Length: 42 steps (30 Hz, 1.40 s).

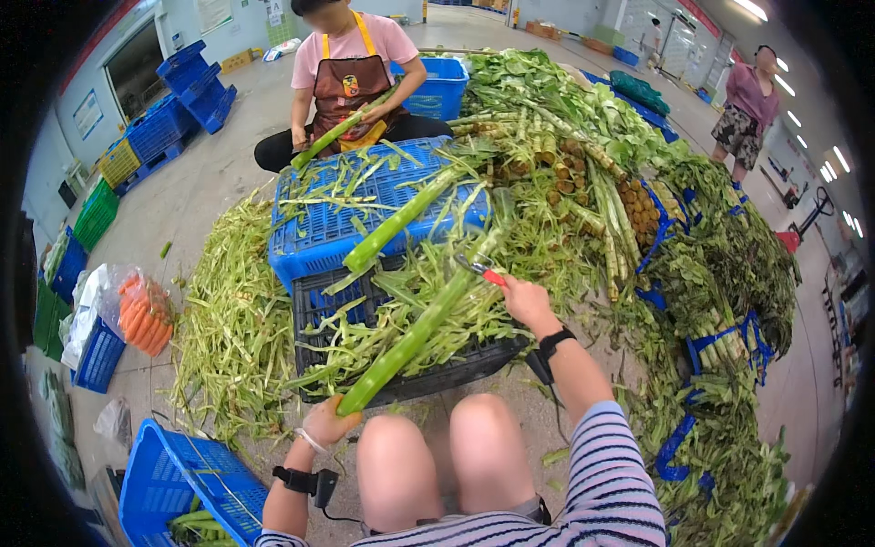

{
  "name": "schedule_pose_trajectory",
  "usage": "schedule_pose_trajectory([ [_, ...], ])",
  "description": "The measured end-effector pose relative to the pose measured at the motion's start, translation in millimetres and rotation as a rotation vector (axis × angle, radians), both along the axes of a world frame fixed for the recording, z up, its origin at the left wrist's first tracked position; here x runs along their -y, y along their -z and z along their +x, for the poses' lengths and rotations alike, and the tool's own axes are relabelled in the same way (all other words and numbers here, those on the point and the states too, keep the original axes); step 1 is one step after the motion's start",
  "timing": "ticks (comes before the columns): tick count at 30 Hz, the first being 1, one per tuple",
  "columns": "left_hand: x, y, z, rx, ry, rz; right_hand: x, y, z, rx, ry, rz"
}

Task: The person peels a celtuce stalk with a peeler, turning it to reach all sides, and places it into a blue crate. They then pick up another stalk from a pile and begin peeling it.

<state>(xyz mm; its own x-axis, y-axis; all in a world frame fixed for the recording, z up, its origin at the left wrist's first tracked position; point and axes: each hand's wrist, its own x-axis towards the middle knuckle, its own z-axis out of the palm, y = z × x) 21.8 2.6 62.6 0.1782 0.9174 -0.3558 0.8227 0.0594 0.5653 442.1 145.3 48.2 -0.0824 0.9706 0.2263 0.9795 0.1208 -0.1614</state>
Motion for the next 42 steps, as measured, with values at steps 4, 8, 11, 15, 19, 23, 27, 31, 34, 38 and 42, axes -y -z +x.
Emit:
schedule_pose_trajectory([
  [4, 0.6, 0.6, -3.5, -0.010, -0.020, -0.042, 0.4, 4.3, 1.3, 0.029, 0.019, -0.078],
  [8, 14.2, 5.8, -19.1, -0.008, 0.008, -0.024, -15.5, 7.0, 77.0, -0.155, 0.574, -0.152],
  [11, 8.3, -2.7, -28.1, -0.069, -0.006, 0.057, 1.9, 20.4, 127.2, -0.034, 0.590, -0.087],
  [15, 1.8, 1.4, -9.5, -0.172, -0.017, 0.208, 14.5, 12.7, 17.9, -0.365, 0.210, -0.014],
  [19, -11.9, -2.7, 10.9, -0.303, 0.088, 0.250, 51.0, -2.0, -58.6, -0.088, -0.088, -0.154],
  [23, -9.5, 5.8, 4.7, -0.260, 0.081, 0.276, 79.9, 2.9, -84.7, -0.104, -0.561, -0.188],
  [27, -10.5, 8.7, 4.5, -0.235, 0.106, 0.241, 23.0, -3.4, -18.4, 0.014, -0.078, -0.168],
  [31, -10.2, 15.9, 4.6, -0.210, 0.103, 0.307, -18.3, -16.9, 48.4, 0.003, 0.379, -0.105],
  [34, -6.4, 17.0, 0.2, -0.243, 0.093, 0.324, 23.6, -21.5, -45.3, -0.103, -0.085, -0.185],
  [38, -2.3, 18.8, -0.4, -0.342, 0.125, 0.394, 59.3, -31.4, -95.3, 0.102, -0.228, -0.491],
  [42, -1.5, 21.9, 15.7, -0.239, 0.132, 0.582, -4.9, -22.9, 40.5, 0.098, 0.219, -0.013],
])
